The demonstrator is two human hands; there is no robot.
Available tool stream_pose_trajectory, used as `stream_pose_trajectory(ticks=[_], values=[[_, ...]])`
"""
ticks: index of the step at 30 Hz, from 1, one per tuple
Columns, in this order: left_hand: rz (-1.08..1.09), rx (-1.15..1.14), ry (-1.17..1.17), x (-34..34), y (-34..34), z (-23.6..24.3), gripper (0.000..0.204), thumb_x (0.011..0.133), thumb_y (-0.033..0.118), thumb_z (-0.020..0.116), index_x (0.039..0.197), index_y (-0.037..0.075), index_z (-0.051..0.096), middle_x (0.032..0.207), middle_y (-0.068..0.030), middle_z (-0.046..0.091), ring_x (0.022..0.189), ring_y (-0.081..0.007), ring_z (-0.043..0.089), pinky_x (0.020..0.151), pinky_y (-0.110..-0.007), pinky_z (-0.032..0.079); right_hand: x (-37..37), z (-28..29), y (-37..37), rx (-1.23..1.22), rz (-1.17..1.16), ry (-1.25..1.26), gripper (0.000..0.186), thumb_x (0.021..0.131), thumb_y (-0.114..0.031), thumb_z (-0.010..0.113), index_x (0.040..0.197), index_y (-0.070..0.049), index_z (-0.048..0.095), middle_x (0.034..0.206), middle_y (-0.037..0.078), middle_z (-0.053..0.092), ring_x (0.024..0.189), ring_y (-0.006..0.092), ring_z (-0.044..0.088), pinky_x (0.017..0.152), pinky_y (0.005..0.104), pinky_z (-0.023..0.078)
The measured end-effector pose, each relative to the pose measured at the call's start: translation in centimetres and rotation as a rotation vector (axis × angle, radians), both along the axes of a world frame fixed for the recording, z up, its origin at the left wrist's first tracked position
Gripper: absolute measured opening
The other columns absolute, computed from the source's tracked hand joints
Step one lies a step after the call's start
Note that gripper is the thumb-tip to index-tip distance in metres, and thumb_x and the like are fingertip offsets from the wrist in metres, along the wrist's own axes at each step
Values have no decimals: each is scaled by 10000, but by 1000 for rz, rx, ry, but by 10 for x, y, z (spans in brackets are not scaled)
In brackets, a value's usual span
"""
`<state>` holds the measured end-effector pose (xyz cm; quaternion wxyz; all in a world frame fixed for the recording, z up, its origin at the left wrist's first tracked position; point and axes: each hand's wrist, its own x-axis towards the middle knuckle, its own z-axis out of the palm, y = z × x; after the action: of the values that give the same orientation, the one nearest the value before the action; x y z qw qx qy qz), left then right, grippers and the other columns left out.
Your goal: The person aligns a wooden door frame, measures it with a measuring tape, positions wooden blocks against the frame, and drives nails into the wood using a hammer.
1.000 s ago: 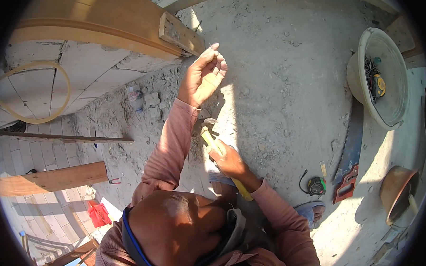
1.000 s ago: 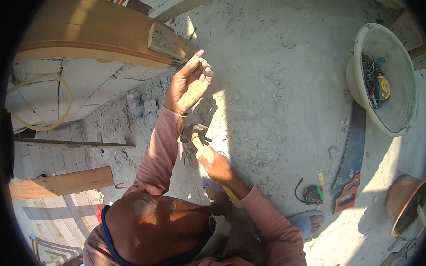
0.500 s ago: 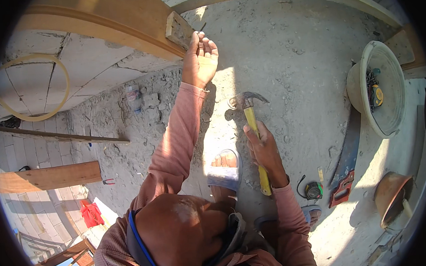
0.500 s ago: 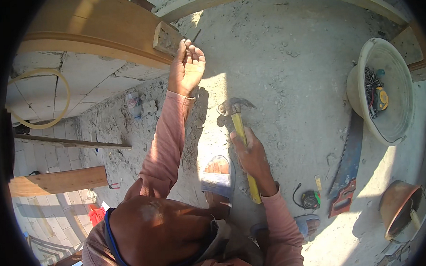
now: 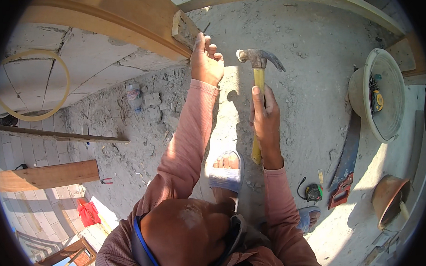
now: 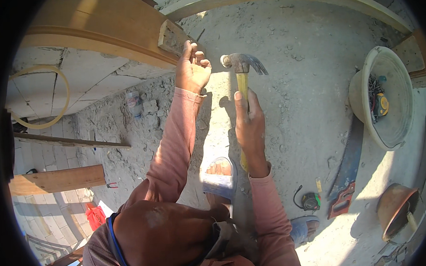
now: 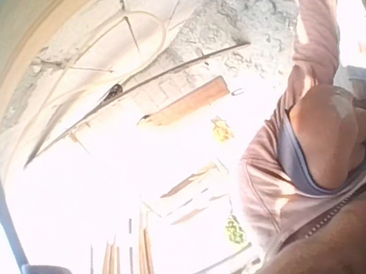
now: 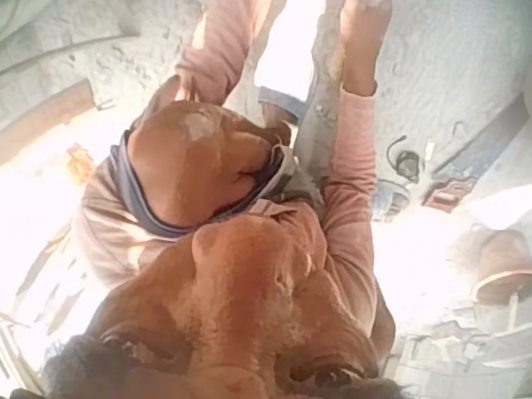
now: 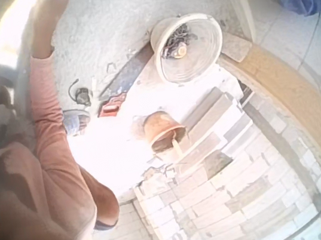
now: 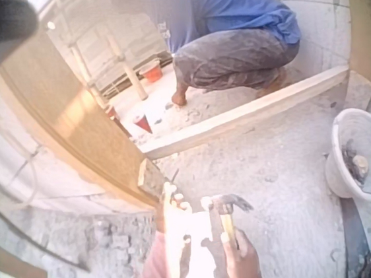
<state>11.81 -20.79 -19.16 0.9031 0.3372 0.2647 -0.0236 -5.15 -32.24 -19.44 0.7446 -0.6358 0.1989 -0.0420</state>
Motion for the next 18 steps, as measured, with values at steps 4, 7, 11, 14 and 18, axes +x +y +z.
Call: stream_pose_trajectory(ticks=[4, 7, 11, 14, 18], values=[[-9, -2, -2, 4, 9, -1, 214, 883, 286, 845, 931, 175, 668, 794, 80, 588, 673, -84, 474, 652, -270, 366, 36, 23, 25, 284, -154, 70, 439, 1114, -405, 445, 1274, -14, 565, 796, 27, 525, 516, 55, 425, 429, 246, 365], [8, -19, 73, 2, 4, 1, 229, 874, 281, 853, 897, 180, 649, 729, 78, 517, 636, -88, 418, 629, -276, 350, 58, 6, 42, 225, -324, -108, 476, 1120, -421, 423, 1242, 19, 556, 814, 37, 527, 605, 104, 507, 538, 295, 438], [-21, -29, 56, 4, 11, 0, 241, 883, 278, 844, 865, 190, 620, 704, 81, 485, 610, -92, 389, 617, -275, 338, 69, -4, 49, -149, 24, -108, 414, 1122, -368, 430, 1232, 10, 556, 840, 132, 575, 721, 218, 583, 657, 376, 469], [-24, -22, 66, 3, 10, 5, 263, 896, 282, 832, 836, 194, 591, 686, 85, 469, 600, -92, 376, 610, -269, 333, 66, 2, 54, 25, -114, -40, 397, 1117, -361, 433, 1246, -6, 558, 887, 179, 614, 767, 284, 631, 689, 415, 483], [-22, -10, 80, -1, 9, 9, 285, 922, 301, 805, 841, 182, 560, 710, 75, 451, 594, -92, 370, 587, -267, 334, 72, -1, 64, -173, -68, -254, 390, 1107, -358, 466, 1231, 0, 559, 877, 159, 618, 729, 252, 611, 666, 409, 478]])
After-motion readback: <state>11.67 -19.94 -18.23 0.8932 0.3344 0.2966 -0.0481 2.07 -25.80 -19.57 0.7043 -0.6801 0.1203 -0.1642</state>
